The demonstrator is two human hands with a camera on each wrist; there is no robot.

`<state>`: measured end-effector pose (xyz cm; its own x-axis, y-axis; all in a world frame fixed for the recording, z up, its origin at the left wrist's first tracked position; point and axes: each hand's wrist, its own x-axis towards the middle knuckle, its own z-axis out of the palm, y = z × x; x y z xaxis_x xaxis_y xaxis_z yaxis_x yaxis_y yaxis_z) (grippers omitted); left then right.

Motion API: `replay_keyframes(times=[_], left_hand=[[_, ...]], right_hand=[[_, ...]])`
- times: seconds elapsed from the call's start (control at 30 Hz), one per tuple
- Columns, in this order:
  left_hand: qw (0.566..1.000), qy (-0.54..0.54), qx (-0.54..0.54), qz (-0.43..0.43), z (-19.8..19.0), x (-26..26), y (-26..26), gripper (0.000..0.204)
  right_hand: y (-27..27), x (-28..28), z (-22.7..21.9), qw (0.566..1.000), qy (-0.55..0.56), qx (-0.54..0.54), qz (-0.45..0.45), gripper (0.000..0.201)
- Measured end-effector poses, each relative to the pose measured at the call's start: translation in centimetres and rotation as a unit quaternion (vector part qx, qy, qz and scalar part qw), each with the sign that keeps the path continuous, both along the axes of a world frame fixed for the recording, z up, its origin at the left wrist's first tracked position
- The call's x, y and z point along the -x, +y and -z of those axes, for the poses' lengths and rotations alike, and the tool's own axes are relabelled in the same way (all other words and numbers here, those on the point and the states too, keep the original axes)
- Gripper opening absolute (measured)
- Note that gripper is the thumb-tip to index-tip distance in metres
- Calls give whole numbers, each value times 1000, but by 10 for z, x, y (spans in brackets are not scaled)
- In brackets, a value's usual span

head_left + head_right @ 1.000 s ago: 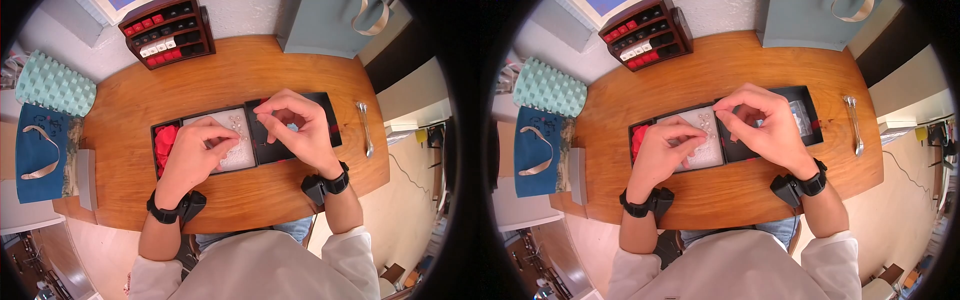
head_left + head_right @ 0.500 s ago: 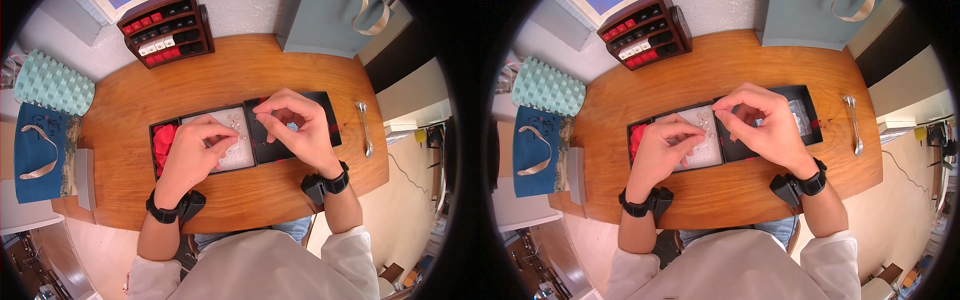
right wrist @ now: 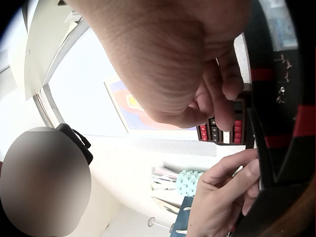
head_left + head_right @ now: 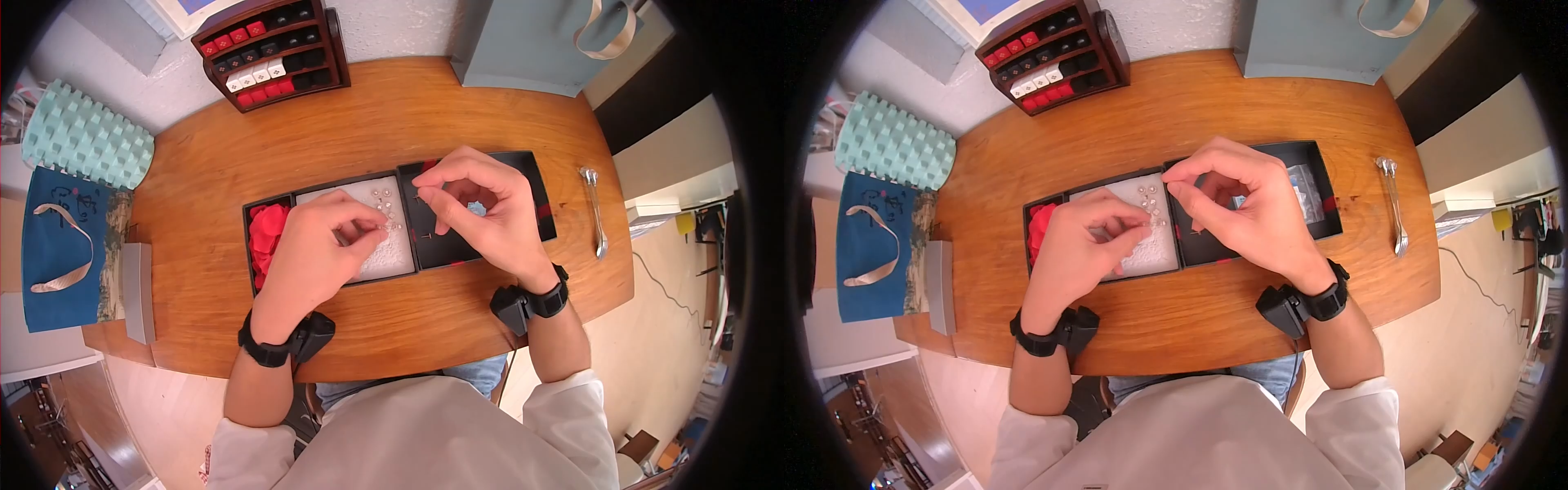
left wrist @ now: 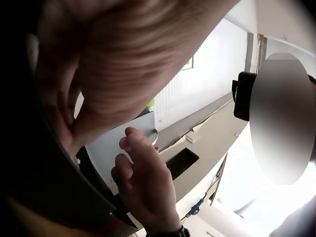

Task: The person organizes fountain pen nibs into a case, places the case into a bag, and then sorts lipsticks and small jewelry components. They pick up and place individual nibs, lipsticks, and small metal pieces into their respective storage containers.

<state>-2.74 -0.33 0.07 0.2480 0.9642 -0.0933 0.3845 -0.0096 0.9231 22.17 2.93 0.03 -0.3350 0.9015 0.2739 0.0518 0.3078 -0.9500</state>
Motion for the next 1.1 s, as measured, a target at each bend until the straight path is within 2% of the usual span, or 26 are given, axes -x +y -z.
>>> replay_keyframes(times=[0.13, 0.3, 0.4, 0.5, 0.57, 0.63, 0.7, 0.77, 0.8, 0.83, 0.87, 0.9, 0.93, 1.0, 1.1], left_hand=[[994, -78, 65, -32, 0, 1, 2, 13], [997, 9, 59, -45, -3, -7, 4, 18], [999, 25, 6, -46, 6, -8, 4, 19], [997, 54, 5, -55, 4, -12, 4, 20], [998, 23, 27, -55, 4, -9, 4, 20], [997, -6, 47, -57, 0, -8, 3, 20], [982, -129, 76, -111, -10, -10, 0, 19], [982, -137, 74, -112, -18, -12, -3, 19], [980, -144, 73, -112, -20, -13, -5, 20], [980, -147, 72, -111, -16, -13, -6, 20], [997, -41, -38, -58, -9, -12, -8, 20], [987, 67, -147, -3, -3, -12, -10, 20], [987, 65, -147, -2, -1, -13, -11, 20], [958, 166, -228, 52, 3, -16, -14, 20], [965, 164, -199, 52, 2, -17, -14, 20]], right_hand=[[-1, 0, 0, 1000, -2, -1, 0, 13], [0, 0, 0, 1000, -7, -2, 0, 12], [0, 0, 0, 1000, -12, -5, 1, 12], [2, -3, -1, 1000, -25, -5, 3, 13], [5, -7, -4, 999, -35, -3, 4, 14], [9, -17, -11, 994, -109, 24, 14, 12], [15, -28, -7, 988, -153, 0, 26, 12], [18, -37, -11, 969, -243, -12, 40, 9], [20, -40, -9, 969, -244, -14, 40, 9], [23, -44, -4, 955, -287, -54, 53, 10], [25, -46, -1, 938, -328, -93, 65, 11], [25, -46, 0, 937, -329, -93, 65, 11], [25, -45, 0, 929, -349, -107, 59, 11], [24, -44, 2, 920, -371, -119, 54, 10], [22, -41, 6, 917, -368, -144, 51, 13]])
